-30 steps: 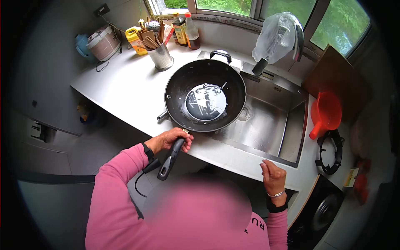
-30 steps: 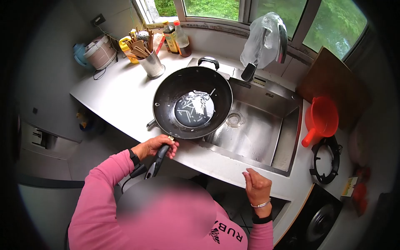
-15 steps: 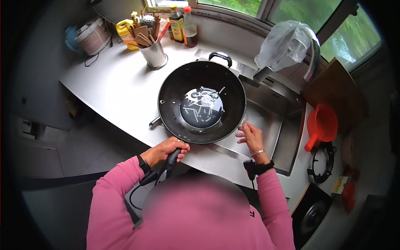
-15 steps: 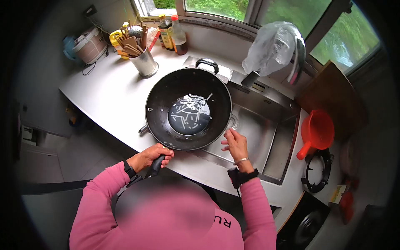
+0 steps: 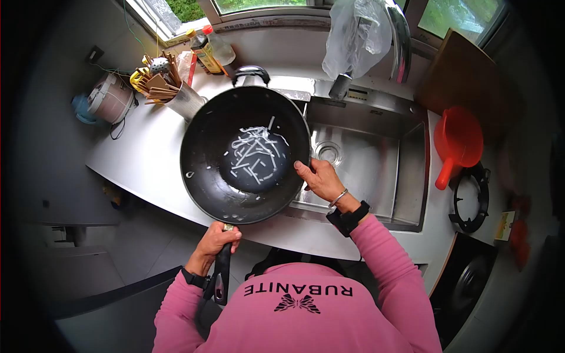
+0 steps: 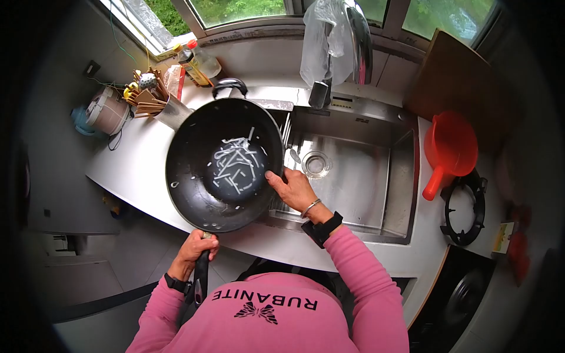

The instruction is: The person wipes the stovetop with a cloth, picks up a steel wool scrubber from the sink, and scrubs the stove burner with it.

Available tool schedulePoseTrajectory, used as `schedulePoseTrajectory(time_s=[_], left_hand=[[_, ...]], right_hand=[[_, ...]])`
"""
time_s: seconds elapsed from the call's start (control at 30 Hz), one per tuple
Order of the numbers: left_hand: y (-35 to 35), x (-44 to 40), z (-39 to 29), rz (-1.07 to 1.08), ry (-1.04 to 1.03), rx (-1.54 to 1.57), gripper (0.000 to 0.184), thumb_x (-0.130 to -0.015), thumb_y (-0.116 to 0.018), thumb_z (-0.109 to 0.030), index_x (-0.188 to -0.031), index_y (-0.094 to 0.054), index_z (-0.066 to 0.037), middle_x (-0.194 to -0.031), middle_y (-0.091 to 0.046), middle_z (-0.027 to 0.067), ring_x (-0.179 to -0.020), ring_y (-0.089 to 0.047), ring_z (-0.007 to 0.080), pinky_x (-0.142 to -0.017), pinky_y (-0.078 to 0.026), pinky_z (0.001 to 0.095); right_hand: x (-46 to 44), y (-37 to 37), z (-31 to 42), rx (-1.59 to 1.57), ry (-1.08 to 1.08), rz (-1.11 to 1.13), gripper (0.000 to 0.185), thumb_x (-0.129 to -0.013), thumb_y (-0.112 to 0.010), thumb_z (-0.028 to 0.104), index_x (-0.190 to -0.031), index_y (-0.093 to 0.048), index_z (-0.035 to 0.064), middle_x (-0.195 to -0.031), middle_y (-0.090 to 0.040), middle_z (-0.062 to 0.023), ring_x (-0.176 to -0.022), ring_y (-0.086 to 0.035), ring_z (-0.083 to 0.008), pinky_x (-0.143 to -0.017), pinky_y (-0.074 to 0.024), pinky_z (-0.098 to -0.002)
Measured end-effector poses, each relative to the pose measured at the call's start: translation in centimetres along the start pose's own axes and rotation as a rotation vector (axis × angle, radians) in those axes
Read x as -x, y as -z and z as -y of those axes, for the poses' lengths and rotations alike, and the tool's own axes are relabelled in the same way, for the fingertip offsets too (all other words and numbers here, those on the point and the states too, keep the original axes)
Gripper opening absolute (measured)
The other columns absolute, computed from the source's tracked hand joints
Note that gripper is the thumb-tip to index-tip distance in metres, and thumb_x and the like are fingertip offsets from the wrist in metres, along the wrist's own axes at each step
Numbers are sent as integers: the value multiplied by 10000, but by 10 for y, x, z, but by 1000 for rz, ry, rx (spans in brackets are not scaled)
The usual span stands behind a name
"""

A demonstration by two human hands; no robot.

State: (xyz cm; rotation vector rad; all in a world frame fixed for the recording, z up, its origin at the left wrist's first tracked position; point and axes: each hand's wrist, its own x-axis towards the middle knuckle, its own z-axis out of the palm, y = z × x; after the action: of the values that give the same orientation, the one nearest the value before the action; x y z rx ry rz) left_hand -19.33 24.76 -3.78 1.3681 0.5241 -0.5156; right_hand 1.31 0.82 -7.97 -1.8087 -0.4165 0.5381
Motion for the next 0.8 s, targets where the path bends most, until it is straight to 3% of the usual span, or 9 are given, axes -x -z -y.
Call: schedulePoseTrajectory(time_s=[0.1,0.13,0.23,0.3,0.5,0.63,0.7,0.77,0.8], left_hand=[[10,38,-11,-50,-64,130,143,-754,-616,-92,-699,-499,-33,-535,-502,48,-420,-493,127,-414,-390,240],[17,50,-10,-15,-107,166,135,-744,-612,-70,-730,-486,-25,-530,-490,57,-414,-489,143,-405,-388,253],[22,87,-8,-92,-106,221,139,-717,-617,-69,-688,-490,-23,-522,-489,72,-404,-487,150,-400,-390,259],[23,107,-3,-137,-102,211,142,-713,-619,-76,-679,-493,-21,-523,-494,77,-402,-488,153,-399,-392,260],[21,146,24,-274,-94,228,143,-704,-618,-84,-662,-502,-11,-526,-505,85,-402,-499,164,-398,-402,260],[18,154,34,-312,-102,290,120,-696,-599,-66,-659,-501,-7,-523,-499,85,-403,-499,166,-405,-412,266],[16,158,38,-338,-107,362,109,-692,-596,-54,-669,-501,-6,-524,-497,90,-400,-495,168,-406,-412,270],[18,161,44,-353,-111,367,106,-687,-598,-48,-679,-501,-8,-529,-498,92,-401,-494,168,-405,-409,269],[18,163,47,-357,-120,362,106,-682,-600,-42,-689,-500,-9,-534,-499,94,-401,-494,168,-403,-406,269]], right_hand=[[-15,21,2,-160,58,62,595,-883,-421,495,-979,-577,-71,-825,-592,-106,-624,-578,-155,-494,-530,-272],[-23,30,5,-143,55,-52,540,-896,-423,456,-720,-568,-32,-543,-513,-84,-527,-583,-172,-412,-447,-283],[-60,70,-23,563,114,-208,291,-757,-598,276,-771,-618,-14,-763,-602,-229,-733,-590,-363,-715,-476,-413],[-75,72,-26,461,-3,-210,179,-730,-579,192,-753,-642,26,-824,-616,-182,-796,-593,-339,-711,-471,-418],[-123,8,-11,712,272,-59,210,-686,-506,49,-834,-653,80,-906,-616,-158,-856,-587,-336,-753,-471,-416],[-162,-45,-11,704,352,-110,296,-678,-525,35,-946,-642,80,-891,-626,-176,-850,-595,-350,-788,-473,-403],[-171,-59,-2,916,56,85,250,-683,-554,72,-914,-637,27,-936,-622,-203,-876,-605,-349,-775,-485,-408],[-175,-76,-11,1044,91,140,228,-721,-540,81,-927,-599,5,-947,-609,-217,-888,-598,-352,-745,-497,-419],[-175,-86,-18,1079,177,-53,217,-735,-536,81,-932,-576,1,-934,-596,-220,-889,-586,-354,-712,-506,-410]])
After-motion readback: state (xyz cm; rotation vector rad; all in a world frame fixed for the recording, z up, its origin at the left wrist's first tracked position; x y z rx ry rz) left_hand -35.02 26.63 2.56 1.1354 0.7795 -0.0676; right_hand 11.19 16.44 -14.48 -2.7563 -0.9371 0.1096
